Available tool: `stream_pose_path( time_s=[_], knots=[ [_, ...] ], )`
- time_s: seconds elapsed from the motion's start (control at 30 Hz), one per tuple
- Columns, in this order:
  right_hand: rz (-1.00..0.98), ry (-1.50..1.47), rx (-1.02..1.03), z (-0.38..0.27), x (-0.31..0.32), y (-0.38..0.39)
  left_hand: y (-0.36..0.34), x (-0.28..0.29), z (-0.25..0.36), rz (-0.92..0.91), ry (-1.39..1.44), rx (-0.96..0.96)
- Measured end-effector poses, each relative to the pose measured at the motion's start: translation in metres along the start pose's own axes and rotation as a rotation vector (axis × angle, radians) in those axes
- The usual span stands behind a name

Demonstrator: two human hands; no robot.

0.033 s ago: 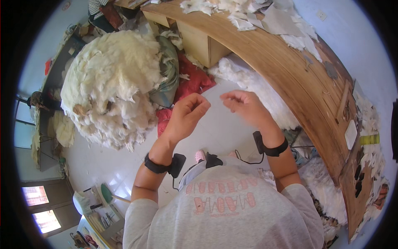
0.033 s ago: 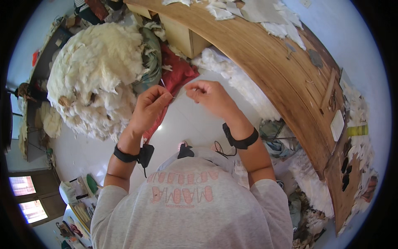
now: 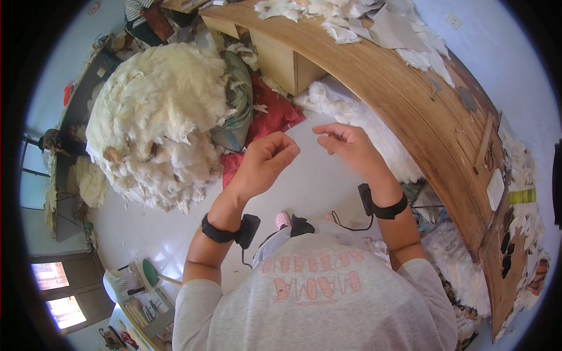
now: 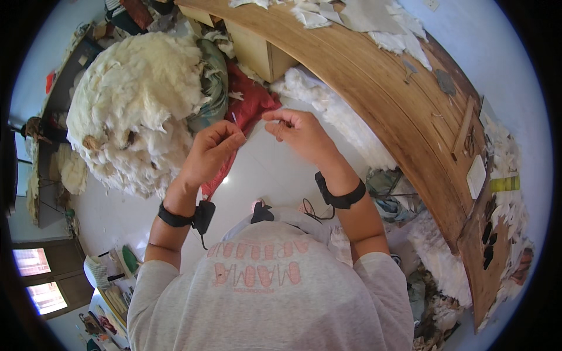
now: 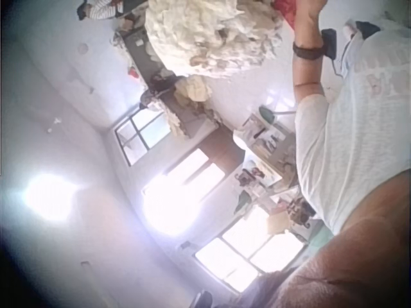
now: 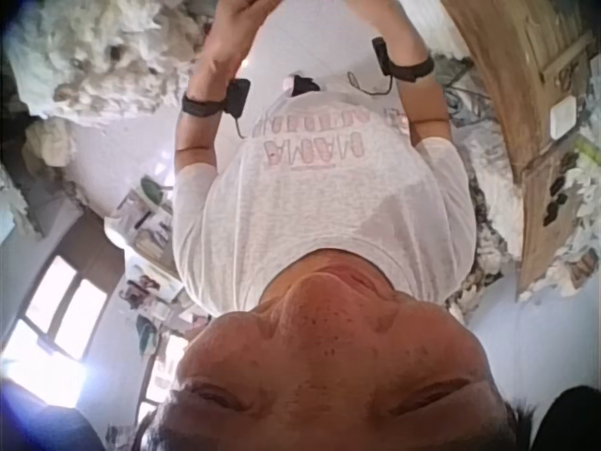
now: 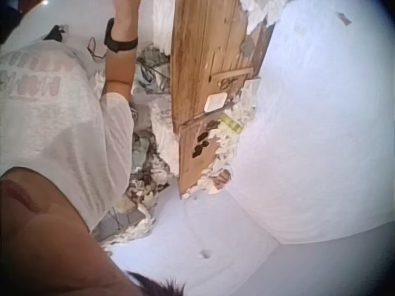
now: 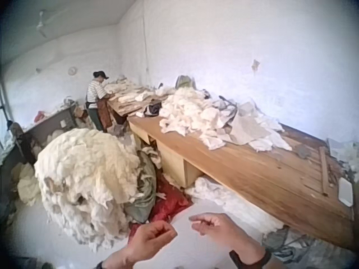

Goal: Threading a needle and organizing white sheepskin pieces in a workshop.

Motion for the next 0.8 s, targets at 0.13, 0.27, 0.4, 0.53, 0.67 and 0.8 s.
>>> stream_pose_path(
  time_s=[0.13, 0.27, 0.4, 0.53, 0.67, 0.8],
  knots=[
    [-0.087, -0.314, -0.029, -0.012, -0.002, -0.003, -0.008, -0.001, 0.024, -0.18, -0.147, 0.118],
    [-0.128, -0.475, 0.02, -0.012, -0.007, -0.007, -0.013, -0.009, 0.038, -0.227, -0.15, 0.122],
    [-0.094, -0.596, 0.022, -0.008, -0.001, -0.003, -0.015, -0.012, 0.032, -0.183, -0.102, 0.112],
    [-0.067, -0.75, -0.025, 0.002, 0.0, -0.002, -0.012, -0.015, 0.027, -0.149, 0.065, 0.207],
    [-0.049, -0.755, -0.009, 0.0, -0.002, 0.001, -0.012, -0.018, 0.027, -0.108, 0.104, 0.154],
    [0.004, -0.76, -0.011, -0.001, -0.002, 0.001, -0.01, -0.018, 0.027, -0.168, 0.121, 0.209]
  ],
)
Point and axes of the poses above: each hand's wrist, its own y-axis away from the middle knuckle, its own x-axis out of the back of the hand, z = x × y, the point moved 4 cm from there along -y, towards the middle knuckle, and after that the axes turned 6 degrees about -z, right-handed, at the moved point
